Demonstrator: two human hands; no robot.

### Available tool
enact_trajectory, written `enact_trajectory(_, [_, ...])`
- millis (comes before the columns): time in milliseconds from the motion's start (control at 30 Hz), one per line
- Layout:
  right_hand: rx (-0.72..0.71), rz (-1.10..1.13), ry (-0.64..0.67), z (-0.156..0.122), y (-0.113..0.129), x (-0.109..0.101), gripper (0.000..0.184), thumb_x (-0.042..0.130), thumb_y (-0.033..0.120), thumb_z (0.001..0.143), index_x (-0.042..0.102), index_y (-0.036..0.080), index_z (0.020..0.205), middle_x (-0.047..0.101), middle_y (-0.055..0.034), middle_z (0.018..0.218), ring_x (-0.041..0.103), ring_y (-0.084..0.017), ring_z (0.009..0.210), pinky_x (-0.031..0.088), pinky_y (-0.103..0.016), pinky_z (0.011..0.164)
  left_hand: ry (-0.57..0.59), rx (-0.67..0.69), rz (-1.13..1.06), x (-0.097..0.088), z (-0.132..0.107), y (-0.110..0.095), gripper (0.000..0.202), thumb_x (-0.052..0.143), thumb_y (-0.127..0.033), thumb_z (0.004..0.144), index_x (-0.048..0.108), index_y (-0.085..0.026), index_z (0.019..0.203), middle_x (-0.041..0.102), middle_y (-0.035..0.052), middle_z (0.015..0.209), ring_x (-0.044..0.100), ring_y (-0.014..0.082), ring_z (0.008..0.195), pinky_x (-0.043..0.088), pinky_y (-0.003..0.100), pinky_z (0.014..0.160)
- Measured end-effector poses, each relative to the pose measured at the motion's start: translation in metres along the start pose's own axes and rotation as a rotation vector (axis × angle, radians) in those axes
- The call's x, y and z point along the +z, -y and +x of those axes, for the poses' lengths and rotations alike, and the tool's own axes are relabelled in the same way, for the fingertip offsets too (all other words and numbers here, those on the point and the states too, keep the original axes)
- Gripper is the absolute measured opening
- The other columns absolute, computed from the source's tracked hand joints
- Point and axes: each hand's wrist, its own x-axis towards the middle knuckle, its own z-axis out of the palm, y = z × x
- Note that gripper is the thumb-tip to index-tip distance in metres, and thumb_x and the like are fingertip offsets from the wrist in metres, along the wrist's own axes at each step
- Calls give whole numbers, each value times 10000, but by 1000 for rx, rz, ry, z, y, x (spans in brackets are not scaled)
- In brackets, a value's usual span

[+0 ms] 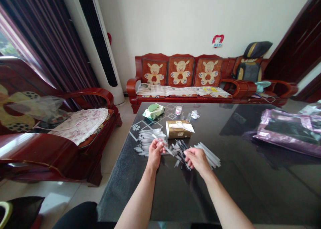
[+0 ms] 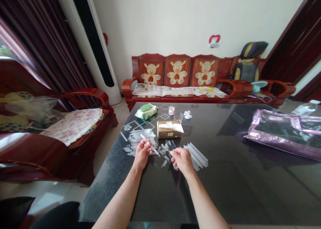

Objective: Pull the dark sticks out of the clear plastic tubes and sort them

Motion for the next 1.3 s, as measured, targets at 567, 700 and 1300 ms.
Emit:
enact_trajectory(567, [-148, -505, -120, 12, -10, -14, 248, 503, 349, 810, 680, 177, 785, 671, -74, 653, 618, -174, 581, 442, -280, 546, 93, -51, 59, 3, -5, 5, 310, 708, -319, 747, 549, -152, 954, 640, 20, 727, 541, 72, 525, 449, 189, 507])
enact_trajectory(700, [18, 16, 243, -3, 2, 13, 407, 407, 492, 859, 610, 145, 798, 628, -32, 570, 565, -125, 419, 420, -224, 392, 149, -84, 58, 7, -7, 3, 336, 707, -317, 750, 549, -144, 991, 647, 37, 755, 540, 72, 523, 446, 191, 505])
enact_trajectory(1300, [91, -316, 77, 5, -21, -57, 207, 549, 251, 720, 575, 177, 529, 615, -52, 489, 518, -129, 357, 345, -228, 339, -171, 111, -89, -9, 6, -7, 319, 741, -307, 708, 553, -163, 921, 661, 22, 795, 574, 58, 578, 478, 171, 567])
